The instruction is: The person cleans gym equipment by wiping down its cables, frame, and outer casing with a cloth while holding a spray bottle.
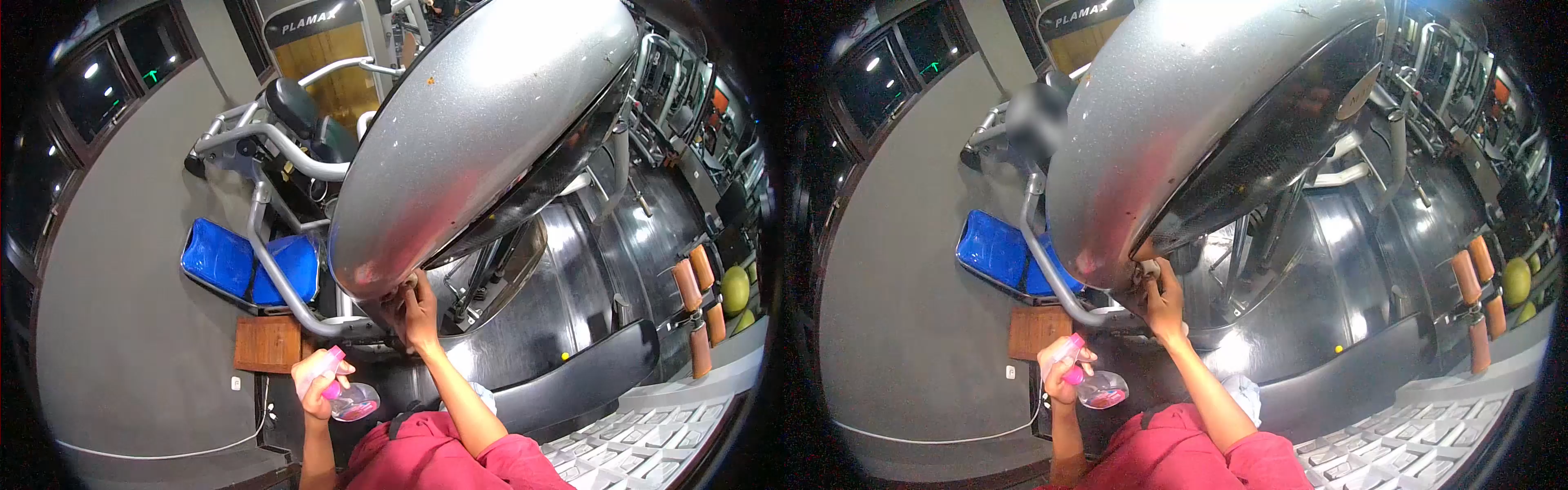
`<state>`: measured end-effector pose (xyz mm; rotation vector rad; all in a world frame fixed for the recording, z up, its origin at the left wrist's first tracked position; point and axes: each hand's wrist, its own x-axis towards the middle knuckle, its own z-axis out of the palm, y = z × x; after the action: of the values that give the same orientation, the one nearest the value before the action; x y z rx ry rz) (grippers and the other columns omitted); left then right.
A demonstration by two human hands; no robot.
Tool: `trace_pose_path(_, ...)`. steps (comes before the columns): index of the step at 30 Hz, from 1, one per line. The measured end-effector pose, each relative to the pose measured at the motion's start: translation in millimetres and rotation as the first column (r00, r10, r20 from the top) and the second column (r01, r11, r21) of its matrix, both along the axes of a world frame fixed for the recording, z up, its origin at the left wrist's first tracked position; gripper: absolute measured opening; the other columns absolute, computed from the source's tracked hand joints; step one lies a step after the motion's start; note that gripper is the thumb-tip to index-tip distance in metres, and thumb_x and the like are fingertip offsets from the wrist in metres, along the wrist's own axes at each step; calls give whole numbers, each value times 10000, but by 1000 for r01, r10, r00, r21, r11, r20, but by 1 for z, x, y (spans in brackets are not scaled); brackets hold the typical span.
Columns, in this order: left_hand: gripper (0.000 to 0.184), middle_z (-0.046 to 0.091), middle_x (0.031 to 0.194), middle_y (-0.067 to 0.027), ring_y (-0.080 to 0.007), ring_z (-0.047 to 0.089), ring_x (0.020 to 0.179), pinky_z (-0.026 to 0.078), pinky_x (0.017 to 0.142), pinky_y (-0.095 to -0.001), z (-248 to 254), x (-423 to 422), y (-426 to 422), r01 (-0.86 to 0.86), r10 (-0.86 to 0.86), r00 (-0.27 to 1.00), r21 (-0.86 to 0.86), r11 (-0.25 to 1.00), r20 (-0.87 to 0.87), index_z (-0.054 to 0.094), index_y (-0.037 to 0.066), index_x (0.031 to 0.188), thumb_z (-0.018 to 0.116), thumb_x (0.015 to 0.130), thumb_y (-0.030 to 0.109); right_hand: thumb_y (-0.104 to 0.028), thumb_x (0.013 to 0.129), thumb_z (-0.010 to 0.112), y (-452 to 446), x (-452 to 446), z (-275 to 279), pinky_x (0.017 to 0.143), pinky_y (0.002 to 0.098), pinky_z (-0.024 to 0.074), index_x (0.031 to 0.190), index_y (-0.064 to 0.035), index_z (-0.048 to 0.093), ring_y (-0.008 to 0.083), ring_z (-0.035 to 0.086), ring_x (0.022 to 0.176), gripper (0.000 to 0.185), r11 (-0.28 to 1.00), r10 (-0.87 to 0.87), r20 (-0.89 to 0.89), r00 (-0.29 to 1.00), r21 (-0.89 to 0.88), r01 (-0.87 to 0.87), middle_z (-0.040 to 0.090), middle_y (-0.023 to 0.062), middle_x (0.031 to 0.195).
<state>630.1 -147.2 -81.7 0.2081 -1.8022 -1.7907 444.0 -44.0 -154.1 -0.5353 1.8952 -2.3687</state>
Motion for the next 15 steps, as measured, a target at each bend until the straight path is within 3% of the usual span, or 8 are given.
trace_pose_path(2, 385, 672, 759, -202, -206, 612, 520, 487, 512, -280, -1, 0, 0, 17, -17, 1000, 5, 1000, -12, 661, -124, 836, 528, 767, 230, -17, 880, 490, 2, 1, 1, 1014, 375, 404, 1249, 26, 543, 316, 570, 1154, 376, 998, -35, -150, 988, 45, 42, 587, 197, 1212)
trace_pose_path(3, 385, 672, 759, -202, -206, 612, 520, 487, 512, -280, -1, 0, 0, 17, -17, 1000, 6, 1000, -10, 661, -124, 836, 528, 767, 230, -17, 880, 490, 1, 2, -12, 1014, 375, 404, 1249, 26, 543, 316, 570, 1154, 376, 998, -35, -148, 988, 45, 42, 587, 197, 1212)
trace_pose_path(5, 381, 669, 754, -203, -208, 612, 520, 488, 512, -282, -2, 0, 1, 13, -13, 1000, 5, 1000, -17, 660, -124, 831, 523, 770, 226, -48, 902, 471, -4, 6, -59, 959, 352, 427, 1214, -10, 572, 279, 591, 1064, 330, 963, -134, -184, 974, 208, 172, 608, 157, 1108)
trace_pose_path(6, 381, 669, 754, -203, -208, 612, 520, 488, 512, -282, -2, -1, 0, 14, -14, 1000, 4, 1000, -18, 660, -124, 831, 523, 770, 226, -66, 896, 473, -1, 10, -57, 1004, 372, 403, 1234, -9, 572, 311, 562, 1127, 357, 959, -117, -138, 984, 240, 148, 579, 177, 1150)
trace_pose_path(9, 378, 666, 751, -205, -210, 613, 523, 483, 507, -280, -4, 1, 0, 25, -25, 999, 12, 1000, -20, 658, -124, 828, 520, 772, 224, -41, 892, 475, 2, 12, -42, 1017, 352, 381, 1230, 9, 541, 292, 537, 1135, 348, 942, -114, -144, 983, 298, 153, 547, 170, 1152)
trace_pose_path(10, 376, 665, 751, -205, -210, 613, 525, 480, 509, -281, -6, 1, -1, 20, -20, 1000, 7, 1000, -16, 657, -122, 821, 520, 772, 225, -41, 892, 475, 2, 14, -25, 1017, 352, 381, 1230, 9, 541, 292, 537, 1135, 348, 942, -116, -145, 983, 298, 155, 547, 170, 1152)
trace_pose_path(12, 374, 664, 752, -205, -210, 613, 528, 477, 512, -282, -6, 1, -1, 12, -12, 1000, 5, 1000, -12, 655, -120, 814, 520, 771, 226, -23, 867, 508, -2, 21, 1, 1023, 385, 370, 1252, -3, 525, 344, 512, 1130, 386, 981, -128, -175, 976, 121, 150, 521, 199, 1174)
trace_pose_path(15, 370, 663, 753, -205, -210, 609, 533, 473, 526, -287, -4, 3, -1, 10, -11, 1000, 8, 1000, 13, 649, -114, 796, 523, 771, 232, 0, 855, 527, -9, 30, 4, 1015, 390, 372, 1252, -1, 500, 352, 518, 1109, 398, 981, -184, -179, 967, 21, 191, 520, 202, 1160)
